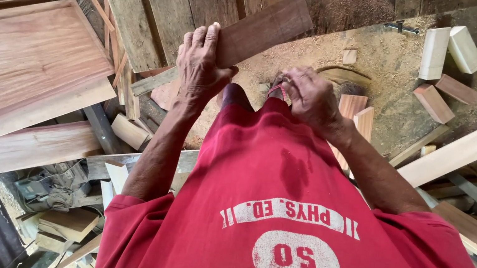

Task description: The person repeatedly rubs a small rectangular wooden block against a wooden workbench surface to smooth its edges. The person turns the block over and rubs different sides, then places the block down and picks up another to repeat the process.

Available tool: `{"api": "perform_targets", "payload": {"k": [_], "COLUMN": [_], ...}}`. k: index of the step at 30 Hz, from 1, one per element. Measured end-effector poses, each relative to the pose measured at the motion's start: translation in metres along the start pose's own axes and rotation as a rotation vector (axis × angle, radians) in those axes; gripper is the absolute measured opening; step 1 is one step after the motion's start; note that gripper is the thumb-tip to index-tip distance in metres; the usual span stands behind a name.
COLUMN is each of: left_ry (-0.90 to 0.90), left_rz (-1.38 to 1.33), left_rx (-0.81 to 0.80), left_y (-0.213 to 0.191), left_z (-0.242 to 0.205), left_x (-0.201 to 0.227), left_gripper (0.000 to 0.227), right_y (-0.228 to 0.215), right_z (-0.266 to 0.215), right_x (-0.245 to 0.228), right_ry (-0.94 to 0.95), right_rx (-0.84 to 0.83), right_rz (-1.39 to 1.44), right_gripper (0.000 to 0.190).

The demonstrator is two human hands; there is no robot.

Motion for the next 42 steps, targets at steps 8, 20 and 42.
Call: {"api": "perform_targets", "payload": {"k": [8, 20, 42], "left_ry": [0.045, -0.203, 0.118], "left_rz": [-0.057, -0.479, 0.074], "left_rx": [0.081, -0.639, -0.009], "left_y": [0.017, 0.0, 0.018], "left_z": [-0.001, 0.09, 0.115], "left_x": [-0.015, -0.075, -0.065], "left_gripper": [0.105, 0.069, 0.113], "right_y": [0.018, 0.014, 0.081], "right_z": [-0.004, 0.066, 0.214], "right_x": [-0.083, -0.132, 0.023], "right_ry": [0.052, -0.206, -0.163], "right_rx": [-0.554, -0.626, -0.159], "right_rz": [0.486, 0.108, -0.709], "right_gripper": [0.021, 0.012, 0.054]}}
Point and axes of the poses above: each hand's wrist, its own z-axis towards the middle knuckle, its own y-axis out of the palm, x = y × z, the point moved 6 cm from there along z, towards the middle knuckle, and after that the axes turned 10 degrees about z, right-handed, at the moved point
